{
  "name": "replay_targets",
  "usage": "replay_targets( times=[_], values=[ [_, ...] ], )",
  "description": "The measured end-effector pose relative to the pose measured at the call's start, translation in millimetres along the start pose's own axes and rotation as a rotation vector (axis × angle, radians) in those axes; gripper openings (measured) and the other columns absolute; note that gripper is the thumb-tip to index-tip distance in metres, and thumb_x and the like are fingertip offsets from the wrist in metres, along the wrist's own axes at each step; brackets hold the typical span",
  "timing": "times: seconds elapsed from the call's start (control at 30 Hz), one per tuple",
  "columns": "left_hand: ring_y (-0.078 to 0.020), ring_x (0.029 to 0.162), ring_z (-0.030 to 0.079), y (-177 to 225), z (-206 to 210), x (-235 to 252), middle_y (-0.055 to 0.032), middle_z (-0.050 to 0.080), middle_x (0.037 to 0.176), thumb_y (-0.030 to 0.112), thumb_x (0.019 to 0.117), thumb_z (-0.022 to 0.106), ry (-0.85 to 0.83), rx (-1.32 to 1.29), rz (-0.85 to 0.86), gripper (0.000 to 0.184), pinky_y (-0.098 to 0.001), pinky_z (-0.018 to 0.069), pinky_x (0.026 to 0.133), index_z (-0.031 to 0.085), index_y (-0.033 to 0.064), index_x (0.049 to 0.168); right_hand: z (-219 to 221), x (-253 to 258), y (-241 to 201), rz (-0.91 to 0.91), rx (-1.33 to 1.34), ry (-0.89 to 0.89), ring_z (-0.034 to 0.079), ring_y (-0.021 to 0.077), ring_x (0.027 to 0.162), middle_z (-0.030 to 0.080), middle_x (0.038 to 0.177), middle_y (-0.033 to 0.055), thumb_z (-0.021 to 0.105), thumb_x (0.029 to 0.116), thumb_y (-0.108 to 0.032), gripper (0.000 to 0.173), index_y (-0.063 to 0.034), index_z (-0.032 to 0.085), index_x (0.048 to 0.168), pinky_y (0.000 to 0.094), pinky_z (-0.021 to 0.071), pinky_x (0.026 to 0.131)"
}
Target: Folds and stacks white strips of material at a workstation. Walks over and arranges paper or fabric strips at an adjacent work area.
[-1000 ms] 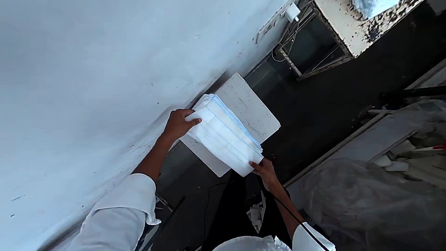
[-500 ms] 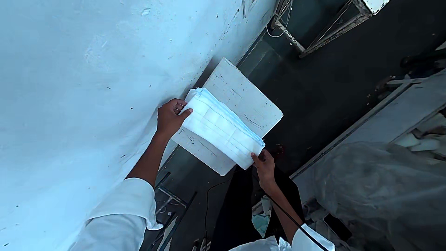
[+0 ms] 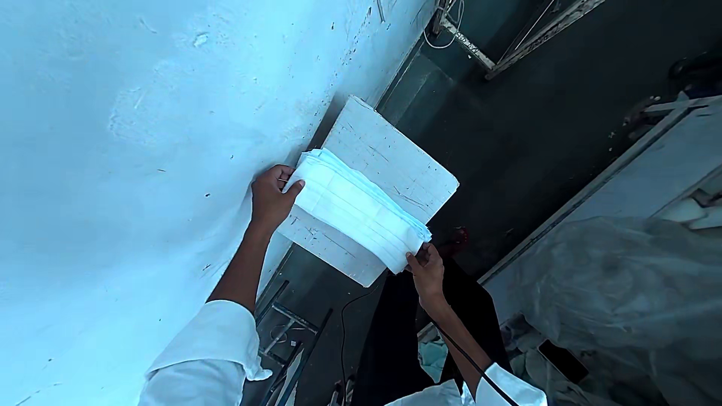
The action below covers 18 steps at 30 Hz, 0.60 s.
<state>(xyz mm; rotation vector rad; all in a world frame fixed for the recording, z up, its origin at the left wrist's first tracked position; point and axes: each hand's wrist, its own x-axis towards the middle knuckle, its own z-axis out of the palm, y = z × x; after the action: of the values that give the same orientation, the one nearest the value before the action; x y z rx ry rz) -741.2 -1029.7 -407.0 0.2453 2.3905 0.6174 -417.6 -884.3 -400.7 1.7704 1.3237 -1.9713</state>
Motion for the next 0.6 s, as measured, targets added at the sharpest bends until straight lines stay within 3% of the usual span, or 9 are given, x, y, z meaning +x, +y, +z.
replay_targets(
  times=[0.2, 0.27, 0.33, 0.43, 0.6],
  values=[
    [-0.0435, 0.118, 0.061, 9.8, 5.1, -11.6, -0.0297, 0.062, 0.126, 0.014, 0.0966, 0.07, 0.093, 0.177, 0.025, 0.045, -0.0604, 0.0488, 0.099, 0.054, -0.007, 0.133, -8.3, -1.1, 2.2, 0.054, -0.006, 0.025, 0.066, 0.0238, 0.076, 0.063, 0.098, 0.0131, 0.074, 0.0938, -0.009, 0.035, -0.0096, 0.056, 0.123, 0.0418, 0.0601, 0.066],
    [-0.0503, 0.115, 0.059, 24.5, 9.9, -28.9, -0.0343, 0.059, 0.124, 0.016, 0.0991, 0.066, 0.147, 0.257, 0.058, 0.042, -0.0652, 0.0466, 0.099, 0.056, -0.0108, 0.129, -20.1, 1.5, 4.0, 0.053, -0.058, 0.041, 0.067, 0.023, 0.079, 0.066, 0.099, 0.0126, 0.077, 0.0925, -0.012, 0.035, -0.006, 0.058, 0.122, 0.0409, 0.0595, 0.068],
    [-0.0488, 0.108, 0.062, 38.4, 17.2, -47.5, -0.0331, 0.062, 0.118, 0.018, 0.1019, 0.063, 0.109, 0.26, 0.048, 0.037, -0.0636, 0.0496, 0.095, 0.058, -0.011, 0.125, -41.4, 3.5, 11.7, 0.034, -0.112, 0.058, 0.069, 0.0237, 0.082, 0.069, 0.1, 0.0133, 0.076, 0.0927, -0.014, 0.036, -0.0027, 0.06, 0.122, 0.0426, 0.0594, 0.073],
    [-0.0388, 0.096, 0.069, 47.7, 48.8, -78.5, -0.0267, 0.067, 0.11, 0.018, 0.1018, 0.063, -0.113, 0.161, 0.105, 0.034, -0.0567, 0.0567, 0.086, 0.061, -0.0082, 0.123, -91.2, -7.4, 25.0, 0.009, -0.122, 0.147, 0.071, 0.0237, 0.083, 0.07, 0.099, 0.015, 0.073, 0.0942, -0.012, 0.034, 0.001, 0.06, 0.123, 0.042, 0.0616, 0.074],
    [-0.0308, 0.101, 0.069, 68.0, 143.5, -122.1, -0.0178, 0.068, 0.114, 0.023, 0.101, 0.063, -0.605, 0.115, 0.186, 0.034, -0.0501, 0.0575, 0.092, 0.064, 0.0024, 0.128, -174.4, -67.4, 51.8, -0.005, -0.026, 0.383, 0.069, 0.0196, 0.076, 0.069, 0.094, 0.0152, 0.066, 0.0963, -0.006, 0.031, 0.0063, 0.058, 0.124, 0.0365, 0.0595, 0.069]
  ],
)
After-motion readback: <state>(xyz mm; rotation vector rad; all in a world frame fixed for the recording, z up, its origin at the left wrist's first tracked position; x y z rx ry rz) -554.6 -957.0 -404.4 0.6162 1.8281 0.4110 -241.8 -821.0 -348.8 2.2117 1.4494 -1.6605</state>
